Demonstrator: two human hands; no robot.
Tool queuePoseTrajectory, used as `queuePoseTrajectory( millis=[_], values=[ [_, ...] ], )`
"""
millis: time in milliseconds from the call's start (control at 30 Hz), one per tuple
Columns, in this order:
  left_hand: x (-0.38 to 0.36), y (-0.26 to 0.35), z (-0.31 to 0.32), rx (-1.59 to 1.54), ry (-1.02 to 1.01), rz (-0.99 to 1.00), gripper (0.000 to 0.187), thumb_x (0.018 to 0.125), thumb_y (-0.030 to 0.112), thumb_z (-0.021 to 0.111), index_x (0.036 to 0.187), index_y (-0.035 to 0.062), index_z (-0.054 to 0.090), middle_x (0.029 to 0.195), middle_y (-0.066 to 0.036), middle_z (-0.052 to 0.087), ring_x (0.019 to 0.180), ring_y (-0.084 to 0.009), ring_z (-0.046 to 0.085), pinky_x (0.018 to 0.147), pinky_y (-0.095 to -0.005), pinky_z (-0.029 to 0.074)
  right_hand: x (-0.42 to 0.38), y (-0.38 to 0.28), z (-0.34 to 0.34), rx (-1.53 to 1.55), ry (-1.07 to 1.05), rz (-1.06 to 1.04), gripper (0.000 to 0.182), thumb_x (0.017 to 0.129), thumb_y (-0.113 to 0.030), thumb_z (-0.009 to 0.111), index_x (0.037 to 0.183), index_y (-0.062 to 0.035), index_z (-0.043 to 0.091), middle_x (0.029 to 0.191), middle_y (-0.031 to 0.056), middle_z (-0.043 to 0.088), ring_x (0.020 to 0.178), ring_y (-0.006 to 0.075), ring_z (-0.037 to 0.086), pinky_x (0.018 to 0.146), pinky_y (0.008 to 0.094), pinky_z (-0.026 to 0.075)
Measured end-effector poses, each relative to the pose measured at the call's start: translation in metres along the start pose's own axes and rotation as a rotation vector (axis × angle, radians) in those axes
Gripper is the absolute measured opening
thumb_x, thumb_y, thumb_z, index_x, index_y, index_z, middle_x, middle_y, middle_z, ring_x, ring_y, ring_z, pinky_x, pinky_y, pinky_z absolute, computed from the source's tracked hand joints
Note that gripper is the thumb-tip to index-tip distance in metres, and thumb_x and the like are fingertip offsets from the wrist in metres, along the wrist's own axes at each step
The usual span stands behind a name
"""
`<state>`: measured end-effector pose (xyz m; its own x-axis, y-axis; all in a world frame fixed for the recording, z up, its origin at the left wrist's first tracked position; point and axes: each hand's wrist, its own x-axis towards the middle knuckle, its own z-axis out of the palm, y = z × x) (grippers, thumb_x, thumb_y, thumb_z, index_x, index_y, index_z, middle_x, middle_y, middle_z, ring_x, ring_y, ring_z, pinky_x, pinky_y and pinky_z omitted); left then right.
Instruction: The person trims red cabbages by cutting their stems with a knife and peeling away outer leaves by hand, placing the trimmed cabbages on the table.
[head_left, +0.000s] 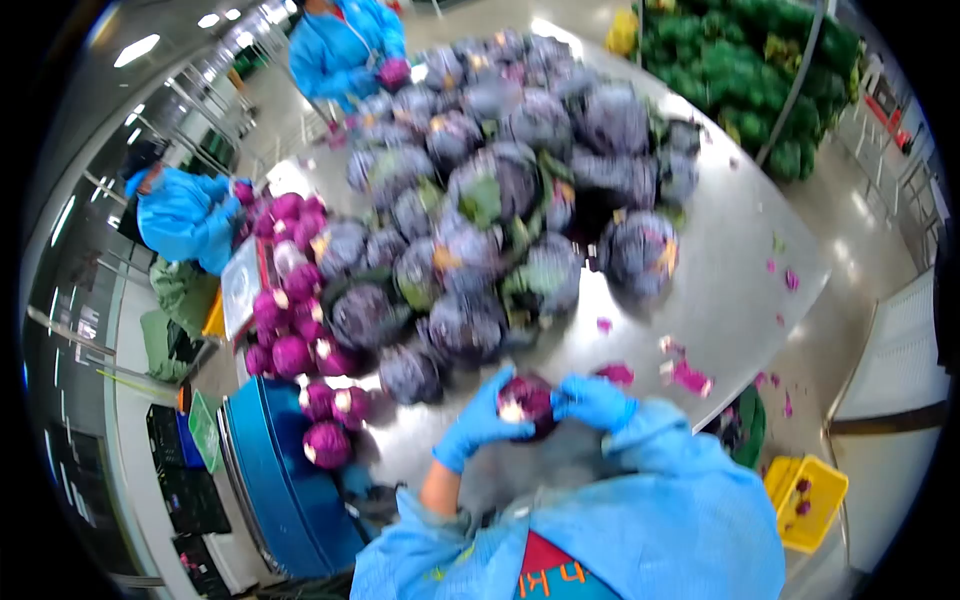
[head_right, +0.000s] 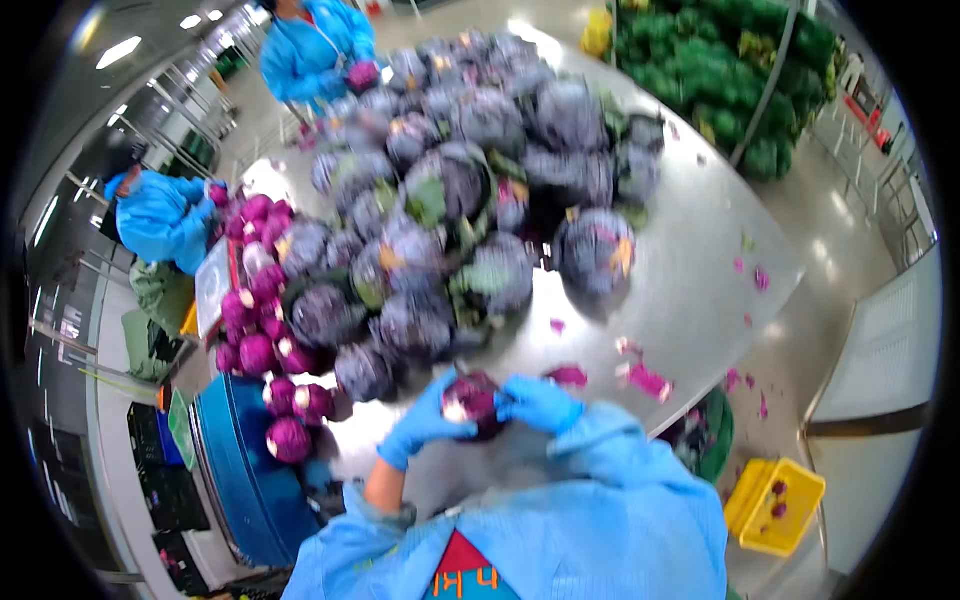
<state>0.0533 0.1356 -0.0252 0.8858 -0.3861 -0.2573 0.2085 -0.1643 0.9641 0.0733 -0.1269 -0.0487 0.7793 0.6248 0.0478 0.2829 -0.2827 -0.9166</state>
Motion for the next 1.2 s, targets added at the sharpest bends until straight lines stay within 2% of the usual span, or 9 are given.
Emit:
queuePoseTrajectory(
  millis=[133, 333, 433, 533, 633, 867, 1133, 1167, 1200],
  values=[
    [0.0, 0.005, 0.004, -0.06, 0.031, -0.043, 0.121, 0.051, 0.033, 0.092, 0.144, -0.0069, 0.027, 0.137, -0.017, 0.044, 0.125, -0.0248, 0.046, 0.107, -0.0362, 0.036, -0.001, -0.004, -0.002, 0.196, 0.023, 0.071, 0.022, 0.08, -0.016, 0.075, 0.097, -0.0058, 0.065, 0.087, 0.0099, 0.062, 0.079, 0.0232, 0.062, 0.073, 0.0342, 0.05],
    [-0.001, 0.022, 0.007, -0.179, 0.056, -0.145, 0.127, 0.048, 0.034, 0.094, 0.146, -0.0067, 0.024, 0.139, -0.018, 0.042, 0.127, -0.0271, 0.045, 0.109, -0.0376, 0.036, 0.001, -0.04, -0.012, 0.07, 0.066, 0.101, 0.04, 0.076, -0.026, 0.08, 0.107, -0.0088, 0.062, 0.093, 0.0059, 0.053, 0.072, 0.0205, 0.054, 0.068, 0.0321, 0.047],
    [-0.001, 0.013, -0.001, 0.149, 0.029, -0.035, 0.121, 0.05, 0.024, 0.094, 0.147, -0.0005, 0.026, 0.139, -0.013, 0.043, 0.128, -0.0221, 0.045, 0.109, -0.0355, 0.036, 0.005, -0.035, -0.01, -0.004, 0.055, 0.077, 0.04, 0.075, -0.028, 0.08, 0.106, -0.0098, 0.061, 0.093, 0.0065, 0.053, 0.073, 0.0221, 0.055, 0.068, 0.033, 0.048],
    [0.002, 0.007, 0.001, 0.109, 0.023, -0.07, 0.122, 0.05, 0.026, 0.094, 0.146, -0.002, 0.026, 0.14, -0.014, 0.042, 0.128, -0.0235, 0.044, 0.109, -0.036, 0.035, 0.01, -0.022, -0.009, -0.092, 0.051, -0.016, 0.039, 0.072, -0.027, 0.082, 0.101, -0.0089, 0.061, 0.091, 0.0071, 0.053, 0.073, 0.0227, 0.057, 0.067, 0.0336, 0.047],
    [0.0, 0.011, 0.007, 0.2, 0.067, -0.085, 0.131, 0.046, 0.041, 0.094, 0.146, -0.0062, 0.023, 0.139, -0.024, 0.04, 0.13, -0.0357, 0.041, 0.11, -0.0408, 0.033, 0.011, -0.021, -0.014, -0.082, -0.029, -0.018, 0.036, 0.072, -0.025, 0.081, 0.095, -0.0082, 0.06, 0.09, 0.0077, 0.054, 0.074, 0.025, 0.058, 0.066, 0.0351, 0.047],
    [0.0, 0.032, 0.015, 0.474, 0.053, 0.02, 0.126, 0.048, 0.041, 0.092, 0.145, -0.0058, 0.027, 0.135, -0.026, 0.042, 0.127, -0.0388, 0.042, 0.108, -0.0416, 0.035, -0.004, -0.017, -0.015, -0.184, -0.039, -0.045, 0.029, 0.078, -0.027, 0.075, 0.094, -0.011, 0.058, 0.086, 0.0102, 0.054, 0.076, 0.0327, 0.058, 0.063, 0.0404, 0.047],
    [0.007, 0.041, 0.028, 0.526, 0.119, -0.159, 0.127, 0.048, 0.042, 0.091, 0.143, -0.0098, 0.026, 0.133, -0.027, 0.045, 0.123, -0.0381, 0.047, 0.105, -0.0416, 0.038, -0.058, -0.007, -0.01, -0.101, 0.037, 0.109, 0.028, 0.08, -0.025, 0.076, 0.09, -0.0074, 0.057, 0.08, 0.0112, 0.056, 0.07, 0.0304, 0.056, 0.061, 0.0376, 0.047],
    [0.007, 0.039, 0.027, 0.392, 0.155, -0.17, 0.126, 0.048, 0.042, 0.092, 0.143, -0.01, 0.026, 0.133, -0.026, 0.045, 0.123, -0.0363, 0.048, 0.105, -0.0408, 0.039, -0.072, 0.004, -0.015, -0.084, 0.033, 0.11, 0.028, 0.079, -0.024, 0.076, 0.089, -0.0069, 0.057, 0.079, 0.0111, 0.056, 0.069, 0.029, 0.056, 0.061, 0.0368, 0.047],
    [0.009, 0.032, 0.025, 0.257, 0.191, -0.179, 0.126, 0.048, 0.042, 0.092, 0.142, -0.0102, 0.027, 0.133, -0.025, 0.046, 0.122, -0.0344, 0.049, 0.104, -0.04, 0.041, -0.084, -0.003, -0.025, -0.018, 0.078, 0.268, 0.027, 0.078, -0.021, 0.077, 0.087, -0.0062, 0.057, 0.077, 0.0109, 0.055, 0.067, 0.0252, 0.054, 0.061, 0.035, 0.047]
  ],
)
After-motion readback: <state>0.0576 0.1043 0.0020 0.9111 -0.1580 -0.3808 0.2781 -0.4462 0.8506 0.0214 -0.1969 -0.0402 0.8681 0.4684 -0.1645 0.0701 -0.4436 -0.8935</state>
